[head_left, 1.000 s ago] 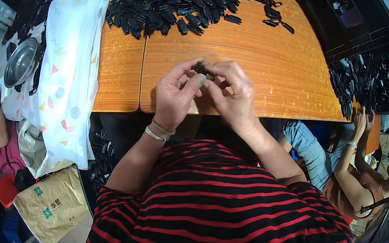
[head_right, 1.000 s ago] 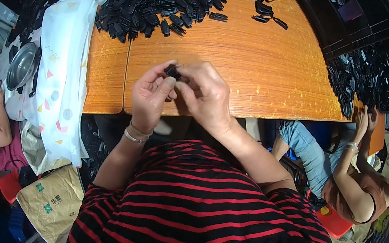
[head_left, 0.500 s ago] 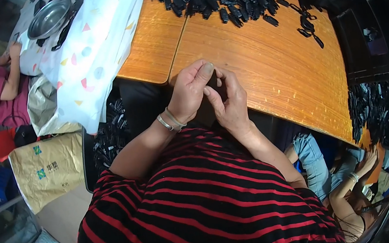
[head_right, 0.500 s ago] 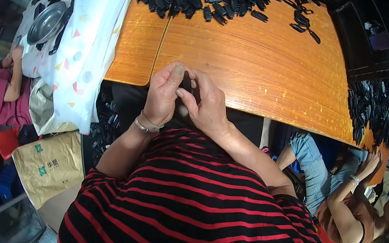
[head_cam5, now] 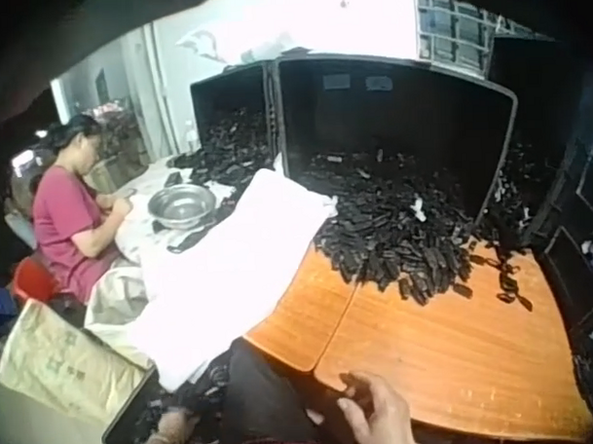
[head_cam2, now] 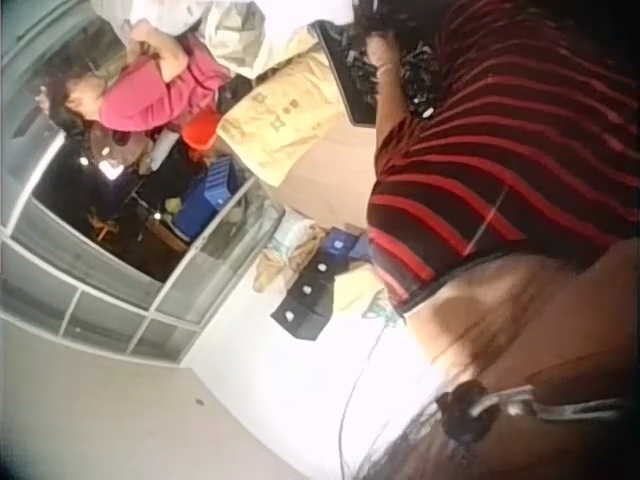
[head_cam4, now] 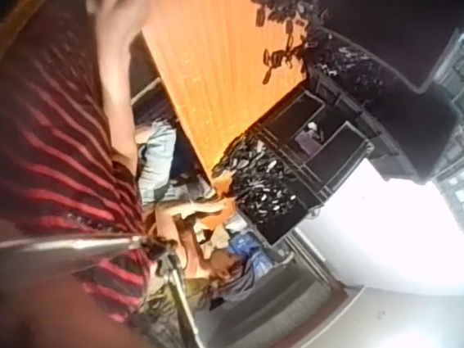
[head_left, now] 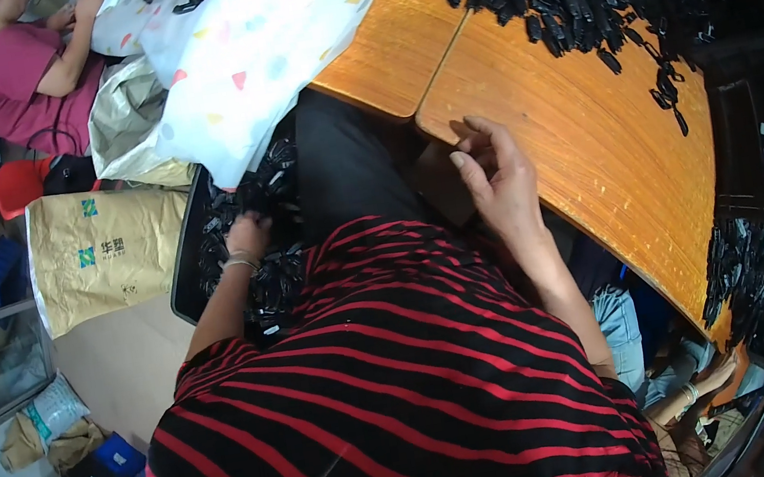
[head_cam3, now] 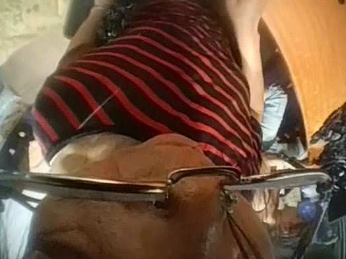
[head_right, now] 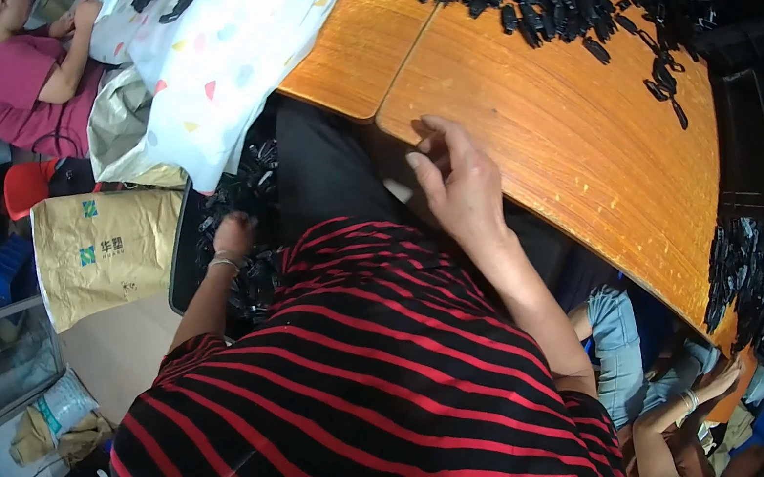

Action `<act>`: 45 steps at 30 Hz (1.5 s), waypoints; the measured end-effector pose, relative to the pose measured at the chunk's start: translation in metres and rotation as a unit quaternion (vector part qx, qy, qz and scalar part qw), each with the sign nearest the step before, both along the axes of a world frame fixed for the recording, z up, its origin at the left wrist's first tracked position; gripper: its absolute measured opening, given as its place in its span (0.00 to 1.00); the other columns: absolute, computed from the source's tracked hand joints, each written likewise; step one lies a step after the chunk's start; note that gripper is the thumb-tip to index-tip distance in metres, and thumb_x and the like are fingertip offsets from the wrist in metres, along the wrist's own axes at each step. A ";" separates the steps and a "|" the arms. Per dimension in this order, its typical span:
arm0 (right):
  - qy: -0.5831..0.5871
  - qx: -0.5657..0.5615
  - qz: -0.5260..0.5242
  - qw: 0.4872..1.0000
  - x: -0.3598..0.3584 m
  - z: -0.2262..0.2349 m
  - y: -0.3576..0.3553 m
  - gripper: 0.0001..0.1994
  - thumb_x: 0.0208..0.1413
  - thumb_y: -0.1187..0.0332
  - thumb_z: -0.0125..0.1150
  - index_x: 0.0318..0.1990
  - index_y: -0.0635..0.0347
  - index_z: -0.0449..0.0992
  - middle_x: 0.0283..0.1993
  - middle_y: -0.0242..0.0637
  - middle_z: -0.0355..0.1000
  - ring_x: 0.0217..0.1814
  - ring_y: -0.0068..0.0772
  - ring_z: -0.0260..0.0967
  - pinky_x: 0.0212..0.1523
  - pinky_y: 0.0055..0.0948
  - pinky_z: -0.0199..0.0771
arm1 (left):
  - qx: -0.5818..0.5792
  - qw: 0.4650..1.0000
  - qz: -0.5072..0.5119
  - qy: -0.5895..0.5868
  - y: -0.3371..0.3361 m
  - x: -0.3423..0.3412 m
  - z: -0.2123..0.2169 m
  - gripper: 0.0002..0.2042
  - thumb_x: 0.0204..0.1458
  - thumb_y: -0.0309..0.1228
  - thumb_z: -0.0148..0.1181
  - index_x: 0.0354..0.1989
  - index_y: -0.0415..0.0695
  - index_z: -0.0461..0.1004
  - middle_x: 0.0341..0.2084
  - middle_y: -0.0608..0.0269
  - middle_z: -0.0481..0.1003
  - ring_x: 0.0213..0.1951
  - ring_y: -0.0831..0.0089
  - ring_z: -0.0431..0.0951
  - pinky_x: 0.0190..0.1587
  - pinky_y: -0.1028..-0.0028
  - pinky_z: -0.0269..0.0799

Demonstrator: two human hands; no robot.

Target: Manually assembling or sorting small black plastic hardware components at a wooden workbench.

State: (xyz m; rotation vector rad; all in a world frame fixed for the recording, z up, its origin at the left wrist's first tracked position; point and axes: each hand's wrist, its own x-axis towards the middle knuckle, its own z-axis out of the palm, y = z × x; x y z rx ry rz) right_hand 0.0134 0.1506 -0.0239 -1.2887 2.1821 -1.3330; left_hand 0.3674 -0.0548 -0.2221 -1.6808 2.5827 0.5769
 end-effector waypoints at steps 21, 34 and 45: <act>0.104 0.147 -0.017 0.984 0.006 0.017 -0.013 0.16 0.54 0.77 0.63 0.51 0.63 0.73 0.30 0.32 0.68 0.31 0.25 0.67 0.35 0.26 0.71 | 0.018 0.973 -0.184 -0.140 -0.018 -0.114 -0.088 0.29 0.54 0.41 0.51 0.68 0.59 0.58 0.69 0.61 0.48 0.71 0.47 0.42 0.61 0.32 0.49; 0.073 0.113 -0.006 0.991 0.006 0.013 -0.014 0.15 0.53 0.78 0.63 0.50 0.64 0.73 0.27 0.34 0.68 0.28 0.28 0.66 0.34 0.27 0.70 | 0.010 0.993 -0.092 -0.072 0.047 0.018 -0.063 0.22 0.46 0.43 0.64 0.52 0.59 0.71 0.64 0.52 0.58 0.66 0.46 0.54 0.60 0.32 0.49; 0.059 0.122 -0.013 0.991 0.008 0.015 -0.015 0.15 0.53 0.78 0.63 0.49 0.64 0.73 0.26 0.35 0.68 0.28 0.29 0.68 0.35 0.28 0.71 | 0.122 0.984 0.017 -0.130 0.069 0.119 -0.052 0.30 0.45 0.41 0.66 0.60 0.69 0.66 0.68 0.59 0.51 0.70 0.49 0.46 0.60 0.33 0.53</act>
